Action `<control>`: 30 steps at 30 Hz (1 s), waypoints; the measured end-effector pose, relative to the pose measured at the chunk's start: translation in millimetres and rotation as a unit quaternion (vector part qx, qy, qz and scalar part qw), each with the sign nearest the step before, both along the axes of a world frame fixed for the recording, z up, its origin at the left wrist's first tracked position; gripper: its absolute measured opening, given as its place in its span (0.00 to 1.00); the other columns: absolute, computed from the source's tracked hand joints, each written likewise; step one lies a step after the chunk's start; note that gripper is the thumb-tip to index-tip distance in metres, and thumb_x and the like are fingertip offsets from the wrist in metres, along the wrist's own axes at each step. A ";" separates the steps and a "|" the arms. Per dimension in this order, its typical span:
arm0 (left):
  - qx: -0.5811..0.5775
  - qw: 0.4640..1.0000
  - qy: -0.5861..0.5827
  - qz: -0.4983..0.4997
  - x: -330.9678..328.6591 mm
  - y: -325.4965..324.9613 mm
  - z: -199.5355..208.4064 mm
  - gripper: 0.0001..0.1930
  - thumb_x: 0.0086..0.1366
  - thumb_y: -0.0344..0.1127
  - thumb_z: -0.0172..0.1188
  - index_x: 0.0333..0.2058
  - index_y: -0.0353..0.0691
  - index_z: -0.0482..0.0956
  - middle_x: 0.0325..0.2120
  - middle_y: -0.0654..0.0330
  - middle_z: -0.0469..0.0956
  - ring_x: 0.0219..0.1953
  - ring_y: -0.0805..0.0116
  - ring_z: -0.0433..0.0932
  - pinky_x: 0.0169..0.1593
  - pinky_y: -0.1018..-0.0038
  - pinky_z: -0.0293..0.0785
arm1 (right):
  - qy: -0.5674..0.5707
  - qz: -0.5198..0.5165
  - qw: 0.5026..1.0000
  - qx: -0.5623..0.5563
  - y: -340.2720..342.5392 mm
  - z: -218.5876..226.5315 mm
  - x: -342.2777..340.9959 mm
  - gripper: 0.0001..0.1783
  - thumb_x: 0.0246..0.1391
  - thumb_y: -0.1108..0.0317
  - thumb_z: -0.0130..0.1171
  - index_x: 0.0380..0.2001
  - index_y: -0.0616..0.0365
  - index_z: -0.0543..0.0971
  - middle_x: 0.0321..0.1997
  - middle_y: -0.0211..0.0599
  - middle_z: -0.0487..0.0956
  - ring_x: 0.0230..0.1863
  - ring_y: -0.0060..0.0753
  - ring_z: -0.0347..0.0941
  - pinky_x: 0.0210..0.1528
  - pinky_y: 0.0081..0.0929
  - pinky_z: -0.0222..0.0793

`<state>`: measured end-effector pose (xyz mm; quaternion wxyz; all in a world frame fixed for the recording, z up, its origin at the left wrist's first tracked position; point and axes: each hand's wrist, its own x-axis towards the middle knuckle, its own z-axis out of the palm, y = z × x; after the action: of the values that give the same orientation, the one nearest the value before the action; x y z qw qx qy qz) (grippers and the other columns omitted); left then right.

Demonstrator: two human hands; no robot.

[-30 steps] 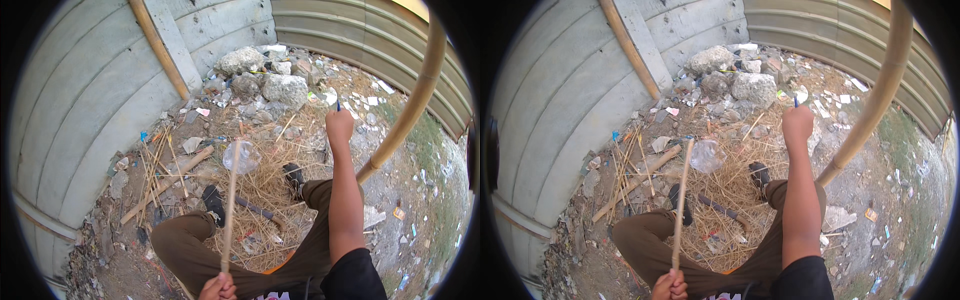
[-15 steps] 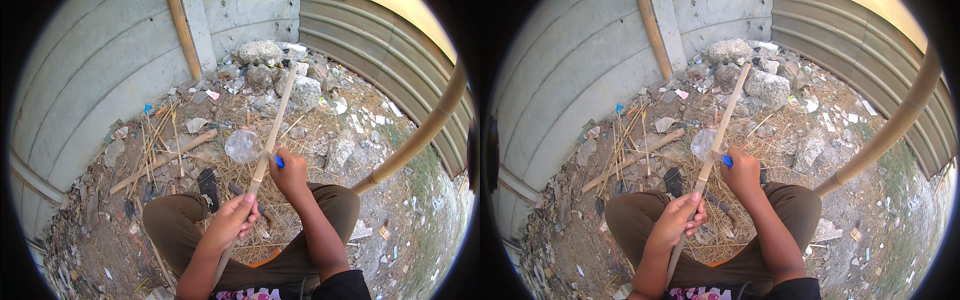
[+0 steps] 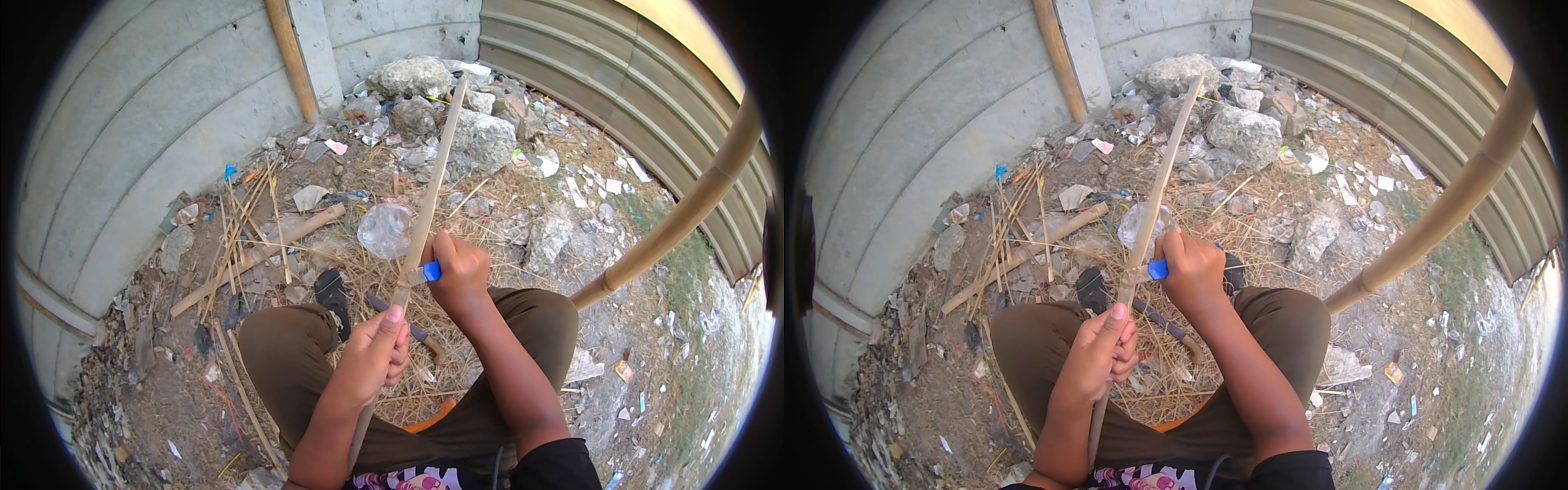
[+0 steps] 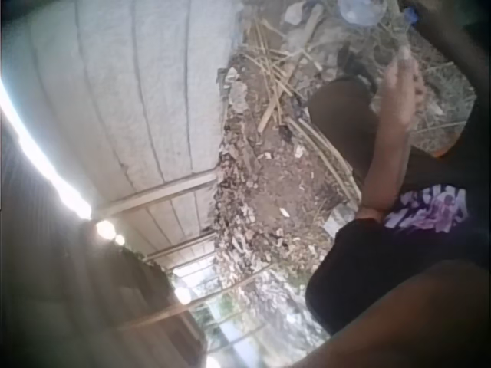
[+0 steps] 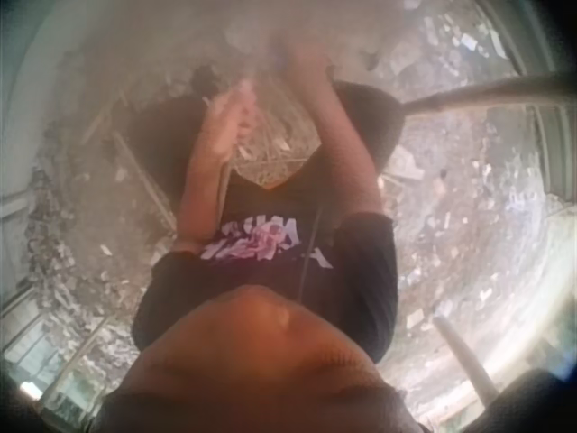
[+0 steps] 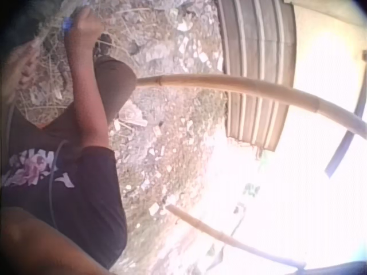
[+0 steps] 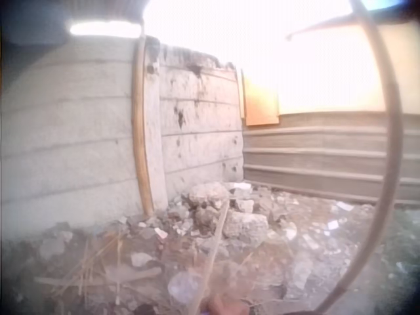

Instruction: The person sits on the ground and uses a knife to split a long bamboo stick into thin strips. They hold the bamboo with one hand and repeatedly strike it with the knife to separate the fibers.

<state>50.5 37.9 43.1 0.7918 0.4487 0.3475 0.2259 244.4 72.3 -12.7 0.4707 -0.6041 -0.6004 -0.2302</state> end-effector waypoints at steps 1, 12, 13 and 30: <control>0.002 1.000 0.001 0.007 -1.3 0.6 2.4 0.22 0.77 0.54 0.44 0.27 0.45 0.62 0.14 0.72 0.54 0.12 0.85 0.49 0.14 0.82 0.43 | -0.008 -0.014 1.000 0.005 3.4 3.9 -1.6 0.13 0.46 0.76 0.64 0.19 0.56 0.68 0.14 0.38 0.70 0.15 0.42 0.71 0.16 0.36 0.64; -0.033 0.996 -0.041 -0.073 1.0 -31.8 12.8 0.22 0.77 0.53 0.43 0.28 0.44 0.63 0.15 0.72 0.56 0.13 0.84 0.51 0.16 0.82 0.46 | 0.242 -0.276 0.930 -0.009 31.4 72.9 77.3 0.12 0.55 0.67 0.59 0.21 0.60 0.73 0.14 0.43 0.73 0.15 0.43 0.72 0.21 0.40 0.66; -0.035 0.995 -0.045 -0.088 2.1 -34.1 14.2 0.22 0.78 0.53 0.43 0.28 0.44 0.63 0.15 0.72 0.56 0.13 0.84 0.51 0.16 0.82 0.46 | 0.261 -0.257 0.930 -0.012 27.1 73.9 75.6 0.12 0.55 0.67 0.59 0.21 0.60 0.74 0.13 0.44 0.72 0.15 0.42 0.72 0.21 0.39 0.66; -0.085 0.993 -0.075 -0.043 -18.4 -1.0 13.1 0.24 0.77 0.57 0.42 0.26 0.46 0.62 0.13 0.73 0.52 0.12 0.84 0.47 0.15 0.82 0.41 | -0.011 0.030 0.998 0.046 3.3 21.2 -15.1 0.13 0.47 0.77 0.62 0.18 0.56 0.67 0.13 0.37 0.68 0.12 0.40 0.67 0.15 0.35 0.62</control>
<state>32.2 36.9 56.1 0.8597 0.3765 0.2857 0.1940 229.3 75.6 8.5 0.4977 -0.5613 -0.6121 -0.2502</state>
